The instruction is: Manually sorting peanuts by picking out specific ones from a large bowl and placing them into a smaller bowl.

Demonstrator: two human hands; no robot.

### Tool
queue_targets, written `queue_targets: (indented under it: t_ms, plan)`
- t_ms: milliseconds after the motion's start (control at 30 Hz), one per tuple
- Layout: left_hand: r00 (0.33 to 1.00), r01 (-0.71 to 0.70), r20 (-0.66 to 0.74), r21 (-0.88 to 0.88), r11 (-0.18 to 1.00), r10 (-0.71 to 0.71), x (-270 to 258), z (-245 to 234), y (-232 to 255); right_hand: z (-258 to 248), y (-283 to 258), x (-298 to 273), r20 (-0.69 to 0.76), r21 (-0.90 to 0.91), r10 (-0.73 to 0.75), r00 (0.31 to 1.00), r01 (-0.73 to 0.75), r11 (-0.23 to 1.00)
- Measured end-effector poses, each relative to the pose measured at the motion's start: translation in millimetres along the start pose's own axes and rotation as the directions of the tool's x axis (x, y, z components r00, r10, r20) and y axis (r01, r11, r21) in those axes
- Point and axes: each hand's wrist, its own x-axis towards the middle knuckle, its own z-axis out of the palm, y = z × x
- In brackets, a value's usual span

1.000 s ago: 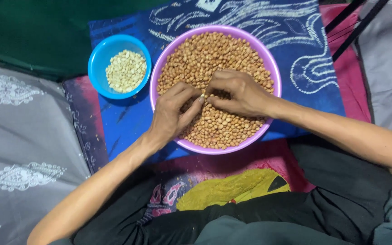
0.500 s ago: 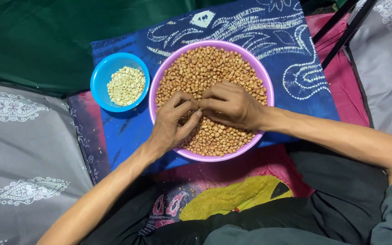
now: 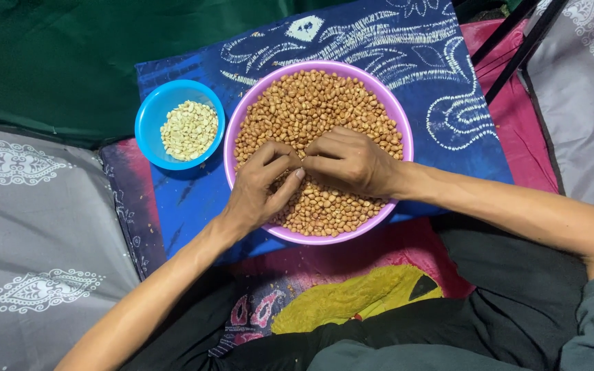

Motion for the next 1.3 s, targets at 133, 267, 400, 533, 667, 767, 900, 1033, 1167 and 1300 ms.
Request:
queue_targets:
  t_ms: [133,267,400,533,667,767,900,1033,1167,1300]
  plan:
    - [1.0,0.01,-0.002,-0.015,1.0,-0.01,2,-2,5,0,1,-1,0.003,0.028,0.01,1.0,-0.011,1.0]
    - [0.999,-0.009,-0.035,-0.027,1.0,0.008,3,-2,5,0,3,1,0.006,0.038,0.005,1.0,-0.006,0.999]
    - [0.998,-0.03,-0.065,-0.06,0.998,0.026,1,0,0,-8,3,7,0.012,0.034,0.001,1.0,-0.002,0.999]
    - [0.998,0.009,-0.068,-0.094,0.995,-0.016,7,-6,11,-9,5,11,-0.003,0.025,-0.005,1.0,0.005,1.0]
    - [0.991,0.103,-0.069,-0.182,0.978,-0.117,6,-7,4,-16,3,19,0.011,0.035,-0.016,1.0,0.016,0.999]
    - [0.99,0.093,-0.09,-0.146,0.985,-0.106,3,-14,-8,-14,9,16,0.01,0.007,-0.043,0.999,0.043,0.999]
    - [0.977,0.118,-0.174,-0.019,0.993,-0.12,9,-45,-9,-6,41,-4,0.034,-0.115,-0.025,0.999,0.028,0.993]
    - [0.965,0.135,-0.242,0.122,0.983,-0.102,15,-83,-17,-30,57,-2,0.054,-0.182,0.13,0.99,-0.118,0.976]
    - [0.982,0.116,-0.182,0.423,0.899,-0.041,14,-118,-39,-38,61,1,0.085,-0.248,0.274,0.958,-0.246,0.937]
    - [0.97,0.242,-0.141,0.552,0.798,-0.196,2,-134,-64,-37,60,-1,0.151,-0.223,0.368,0.917,-0.331,0.917]
